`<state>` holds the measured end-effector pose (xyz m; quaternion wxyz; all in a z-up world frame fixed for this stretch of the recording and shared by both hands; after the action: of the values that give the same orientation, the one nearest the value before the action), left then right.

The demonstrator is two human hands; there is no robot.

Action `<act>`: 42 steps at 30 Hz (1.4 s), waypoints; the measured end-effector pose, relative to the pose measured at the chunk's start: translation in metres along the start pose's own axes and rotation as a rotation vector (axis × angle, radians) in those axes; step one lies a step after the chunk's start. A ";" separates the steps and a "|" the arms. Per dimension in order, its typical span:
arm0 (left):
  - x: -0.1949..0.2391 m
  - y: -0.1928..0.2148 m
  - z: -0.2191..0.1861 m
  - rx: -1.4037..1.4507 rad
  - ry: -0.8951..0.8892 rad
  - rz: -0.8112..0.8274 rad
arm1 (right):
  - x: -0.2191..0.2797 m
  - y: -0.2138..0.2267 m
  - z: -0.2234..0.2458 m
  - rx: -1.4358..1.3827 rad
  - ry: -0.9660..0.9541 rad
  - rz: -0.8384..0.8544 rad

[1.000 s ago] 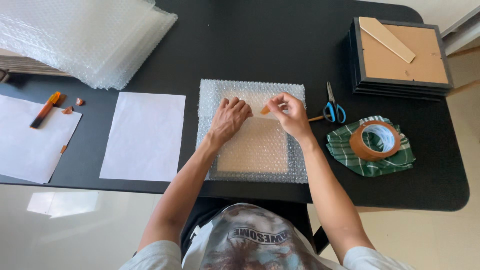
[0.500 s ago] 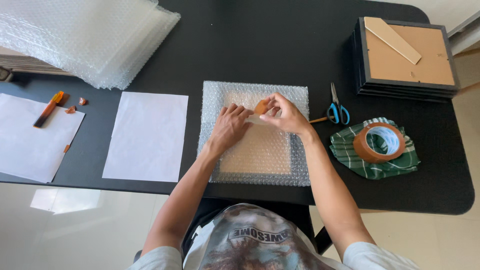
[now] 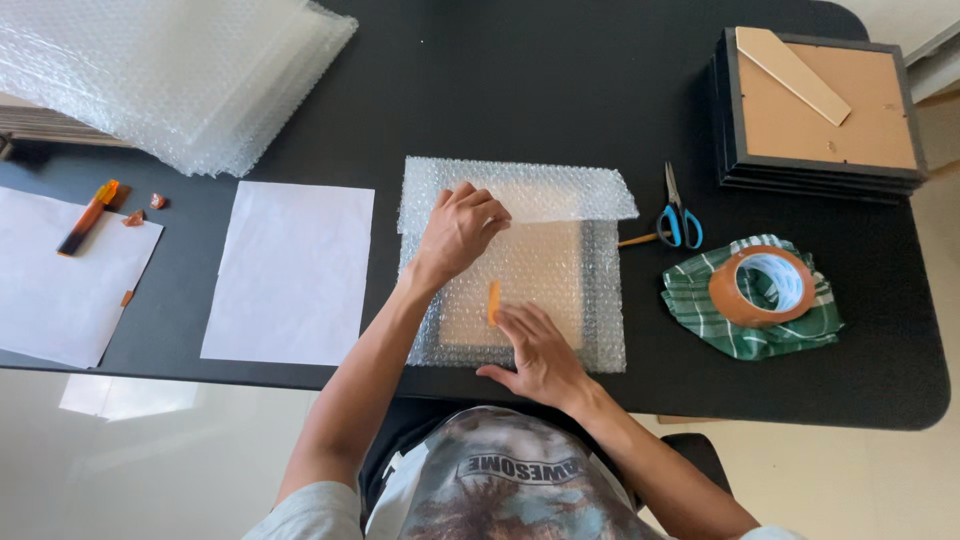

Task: The person secures a sheet of bubble wrap by applying multiple pieces of brown packing tape. They repeatedly pull tape from a roll, cut it with scissors, and press it onto the bubble wrap to hold it in place.

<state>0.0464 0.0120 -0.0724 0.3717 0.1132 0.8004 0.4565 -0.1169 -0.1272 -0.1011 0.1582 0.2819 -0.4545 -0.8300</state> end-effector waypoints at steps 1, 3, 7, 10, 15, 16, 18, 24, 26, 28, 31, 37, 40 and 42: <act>0.000 0.001 -0.002 0.001 -0.002 0.000 | -0.001 0.000 -0.002 0.001 -0.001 -0.001; -0.001 0.005 -0.004 -0.004 -0.011 0.003 | -0.005 -0.003 -0.008 -0.024 -0.048 0.099; 0.005 0.000 -0.005 -0.028 -0.054 0.027 | -0.006 0.000 -0.005 -0.028 -0.051 0.090; 0.010 -0.005 -0.006 -0.044 -0.075 0.025 | -0.008 0.002 -0.006 -0.053 -0.072 0.083; 0.019 -0.014 -0.007 -0.054 -0.053 0.025 | -0.011 0.003 -0.007 -0.072 -0.091 0.095; 0.022 -0.016 -0.008 -0.054 -0.052 0.026 | -0.011 0.004 -0.005 -0.073 -0.091 0.096; 0.025 -0.018 -0.007 -0.082 -0.010 -0.003 | -0.013 0.007 -0.001 -0.047 -0.079 0.064; 0.016 -0.001 -0.006 0.051 0.039 -0.036 | -0.037 0.021 -0.022 0.013 -0.154 0.162; 0.006 0.008 0.005 0.111 0.054 -0.035 | -0.043 0.016 -0.035 0.038 -0.155 0.194; -0.010 0.024 0.011 0.165 0.067 -0.038 | -0.052 0.012 -0.046 0.063 -0.149 0.222; -0.040 0.053 0.008 0.194 0.042 -0.039 | -0.067 0.009 -0.061 0.103 -0.155 0.263; -0.092 0.066 0.020 0.078 -0.043 -0.022 | -0.111 0.007 -0.090 0.169 -0.238 0.286; -0.104 0.057 0.032 0.035 -0.052 0.001 | -0.129 0.008 -0.092 0.192 -0.246 0.258; -0.107 0.053 0.036 -0.020 -0.060 0.052 | -0.137 0.010 -0.090 0.205 -0.247 0.243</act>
<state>0.1383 0.0090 0.0125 0.3848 0.1440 0.7809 0.4705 0.0466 -0.1217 -0.0873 0.1707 0.1356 -0.5834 -0.7824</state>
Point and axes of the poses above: each hand's wrist, its own x-axis away from the middle knuckle, its own y-axis out of the back of the hand, z = x × y, the point moved 5 cm from there along -x, towards the middle knuckle, and after that the axes turned 11 degrees about -y, right-handed, at the moved point
